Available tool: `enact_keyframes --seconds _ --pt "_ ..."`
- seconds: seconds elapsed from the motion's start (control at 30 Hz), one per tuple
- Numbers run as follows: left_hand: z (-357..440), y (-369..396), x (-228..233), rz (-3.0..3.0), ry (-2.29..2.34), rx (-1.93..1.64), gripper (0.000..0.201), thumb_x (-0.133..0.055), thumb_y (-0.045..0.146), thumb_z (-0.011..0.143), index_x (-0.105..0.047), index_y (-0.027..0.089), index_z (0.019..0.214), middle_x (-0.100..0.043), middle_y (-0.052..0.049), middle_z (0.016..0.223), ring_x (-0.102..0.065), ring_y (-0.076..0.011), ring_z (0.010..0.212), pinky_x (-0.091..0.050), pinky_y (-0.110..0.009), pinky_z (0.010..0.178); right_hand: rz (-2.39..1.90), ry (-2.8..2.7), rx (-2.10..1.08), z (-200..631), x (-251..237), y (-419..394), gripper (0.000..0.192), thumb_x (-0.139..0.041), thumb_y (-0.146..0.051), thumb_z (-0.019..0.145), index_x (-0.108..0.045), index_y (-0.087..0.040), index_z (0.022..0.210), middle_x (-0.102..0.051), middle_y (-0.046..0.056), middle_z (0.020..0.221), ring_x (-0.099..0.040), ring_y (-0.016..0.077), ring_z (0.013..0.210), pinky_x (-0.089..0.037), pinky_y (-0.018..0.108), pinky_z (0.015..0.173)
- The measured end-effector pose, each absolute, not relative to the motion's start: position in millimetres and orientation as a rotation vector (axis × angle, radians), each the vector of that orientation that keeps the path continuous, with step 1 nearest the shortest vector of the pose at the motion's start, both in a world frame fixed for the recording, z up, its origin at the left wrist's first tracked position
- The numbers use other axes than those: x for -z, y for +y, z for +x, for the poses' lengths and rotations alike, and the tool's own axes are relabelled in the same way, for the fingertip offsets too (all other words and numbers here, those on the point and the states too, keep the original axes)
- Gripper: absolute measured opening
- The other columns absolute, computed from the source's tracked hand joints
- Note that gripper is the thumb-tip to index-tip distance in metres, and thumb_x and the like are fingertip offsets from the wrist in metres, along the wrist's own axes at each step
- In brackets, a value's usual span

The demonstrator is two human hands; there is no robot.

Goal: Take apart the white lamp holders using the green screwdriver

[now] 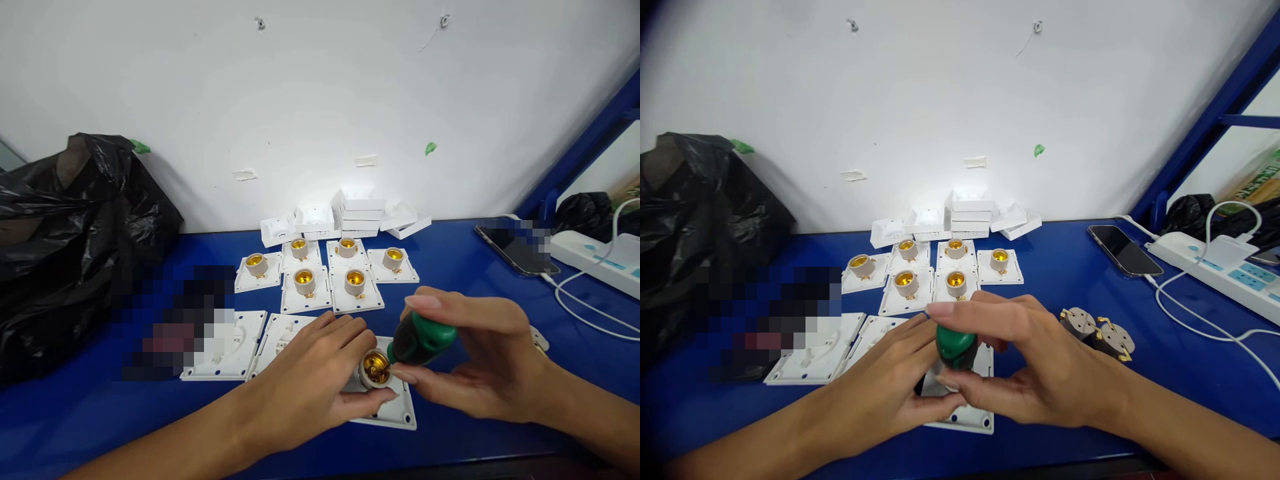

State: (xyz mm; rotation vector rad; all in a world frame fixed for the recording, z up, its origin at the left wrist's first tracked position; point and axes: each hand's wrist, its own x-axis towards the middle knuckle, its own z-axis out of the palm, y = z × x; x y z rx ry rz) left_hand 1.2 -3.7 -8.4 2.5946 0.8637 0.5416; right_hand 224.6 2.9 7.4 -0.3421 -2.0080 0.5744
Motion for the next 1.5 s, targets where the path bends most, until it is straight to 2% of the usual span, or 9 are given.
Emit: enact_keyframes --seconds 0.3,0.43,0.6,0.73,0.87,1.0,1.17,1.33,1.5 --pt "1.6 -3.7 7.1 2.605 0.864 -0.527 0.025 -0.063 0.044 0.1 -0.063 0.021 0.11 -0.07 -0.006 0.104 -0.068 -0.027 0.101 -0.053 -0.042 0.094 -0.344 -2.002 -0.604 227.7 -7.3 3.3 0.077 -0.074 -0.004 0.082 -0.048 -0.029 0.149 -0.068 0.001 0.087 -0.064 0.0179 0.072 -0.054 0.032 0.056" --pt "1.4 -2.5 9.2 2.608 0.855 -0.546 0.027 -0.062 0.046 0.1 -0.063 0.021 0.109 -0.07 -0.006 0.104 -0.067 -0.0273 0.102 -0.053 -0.042 0.095 -0.286 -2.024 -0.638 227.1 -7.4 4.0 0.085 -0.073 0.0 0.08 -0.042 -0.027 0.154 -0.071 0.003 0.096 -0.068 0.0207 0.082 -0.058 0.037 0.066" --pt "1.7 -2.7 9.4 2.618 0.863 -0.504 0.026 -0.062 0.045 0.101 -0.062 0.021 0.109 -0.07 -0.006 0.103 -0.068 -0.026 0.097 -0.052 -0.041 0.093 -0.282 -1.942 -0.535 225.9 -8.3 5.7 0.079 -0.08 -0.002 0.076 -0.051 -0.023 0.147 -0.067 0.0 0.082 -0.065 0.0187 0.072 -0.054 0.031 0.053" --pt "1.5 -3.7 8.9 2.607 0.875 -0.536 0.027 -0.064 0.046 0.1 -0.063 0.02 0.108 -0.07 -0.006 0.107 -0.068 -0.0263 0.1 -0.051 -0.042 0.095 -0.299 -1.995 -0.566 227.7 -4.4 3.8 0.08 -0.078 -0.005 0.08 -0.046 -0.024 0.151 -0.073 0.005 0.101 -0.073 0.0227 0.086 -0.064 0.038 0.066" --pt "1.7 -4.1 9.9 2.604 0.868 -0.494 0.025 -0.069 0.042 0.098 -0.062 0.021 0.109 -0.071 -0.004 0.103 -0.068 -0.0257 0.098 -0.051 -0.041 0.093 -0.403 -1.915 -0.426 231.1 0.8 2.9 0.09 -0.085 -0.005 0.075 -0.045 -0.03 0.152 -0.071 0.004 0.111 -0.071 0.0188 0.077 -0.063 0.033 0.056" --pt "2.2 -4.3 10.1 2.589 0.858 -0.542 0.026 -0.072 0.039 0.097 -0.062 0.02 0.111 -0.07 -0.005 0.106 -0.067 -0.0268 0.102 -0.05 -0.042 0.093 -0.404 -2.053 -0.491 231.7 -1.6 4.0 0.083 -0.077 -0.009 0.084 -0.04 -0.032 0.154 -0.073 0.004 0.116 -0.074 0.0212 0.09 -0.065 0.035 0.067" --pt "2.2 -3.7 10.8 2.588 0.854 -0.53 0.022 -0.072 0.038 0.097 -0.061 0.02 0.104 -0.07 -0.004 0.101 -0.068 -0.026 0.098 -0.05 -0.042 0.092 -0.415 -1.977 -0.506 229.0 -3.3 3.2 0.086 -0.081 -0.006 0.08 -0.042 -0.034 0.151 -0.073 0.002 0.108 -0.068 0.0154 0.068 -0.056 0.029 0.049" --pt "2.2 -3.9 10.5 2.587 0.847 -0.548 0.026 -0.073 0.038 0.096 -0.06 0.02 0.111 -0.07 -0.005 0.106 -0.067 -0.0265 0.103 -0.051 -0.043 0.093 -0.435 -2.097 -0.535 228.8 -6.4 3.0 0.081 -0.076 -0.011 0.087 -0.037 -0.031 0.155 -0.072 0.0 0.096 -0.068 0.0177 0.071 -0.058 0.032 0.055" --pt "1.8 -4.2 7.9 2.59 0.847 -0.536 0.02 -0.07 0.037 0.098 -0.061 0.02 0.104 -0.07 -0.005 0.106 -0.067 -0.0263 0.102 -0.051 -0.042 0.093 -0.395 -2.053 -0.582 228.5 -7.0 1.4 0.086 -0.077 -0.003 0.083 -0.037 -0.034 0.153 -0.072 0.0 0.106 -0.069 0.0159 0.071 -0.059 0.03 0.056"
